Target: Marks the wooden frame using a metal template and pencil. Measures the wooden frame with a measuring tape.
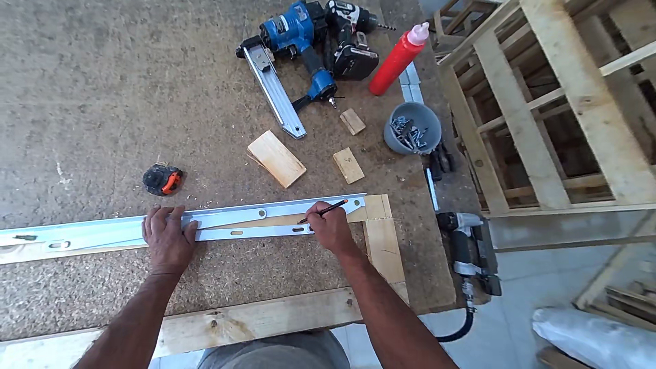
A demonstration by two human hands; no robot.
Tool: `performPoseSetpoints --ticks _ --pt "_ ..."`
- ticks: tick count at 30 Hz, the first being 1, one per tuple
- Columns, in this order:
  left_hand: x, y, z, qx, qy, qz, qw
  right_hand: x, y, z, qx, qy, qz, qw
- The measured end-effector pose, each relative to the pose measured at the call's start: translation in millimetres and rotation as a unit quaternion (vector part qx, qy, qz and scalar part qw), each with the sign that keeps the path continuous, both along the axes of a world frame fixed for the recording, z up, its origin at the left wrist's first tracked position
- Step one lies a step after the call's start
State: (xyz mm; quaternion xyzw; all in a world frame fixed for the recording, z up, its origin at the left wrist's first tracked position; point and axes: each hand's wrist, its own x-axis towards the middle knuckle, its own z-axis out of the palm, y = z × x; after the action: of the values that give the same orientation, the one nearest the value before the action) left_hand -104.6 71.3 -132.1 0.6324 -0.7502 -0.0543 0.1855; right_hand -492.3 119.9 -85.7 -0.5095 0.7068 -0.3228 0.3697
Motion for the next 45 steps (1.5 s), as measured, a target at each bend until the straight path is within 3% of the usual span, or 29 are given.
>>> performPoseSetpoints --ticks 8,12,19,45 --pt "0.1 -0.3 -2.7 -0.014 -0.003 0.003 1.0 10.0 6.1 10.5 -0.049 -0.038 -0.009 0.998" --pt "0.1 0.2 -3.9 -0.022 0.001 0.001 1.0 60.9 8.9 26.1 -0.074 -0.105 0.054 0.99" --pt "0.3 -0.3 -3.8 -0.012 0.002 0.005 1.0 140.5 1.9 2.7 -0.008 -0.054 0.088 0.995" --pt "-2.0 2.5 -3.3 -0.027 0.02 0.011 0.999 149.6 -3.6 2.4 0.003 0.037 0.08 0.996"
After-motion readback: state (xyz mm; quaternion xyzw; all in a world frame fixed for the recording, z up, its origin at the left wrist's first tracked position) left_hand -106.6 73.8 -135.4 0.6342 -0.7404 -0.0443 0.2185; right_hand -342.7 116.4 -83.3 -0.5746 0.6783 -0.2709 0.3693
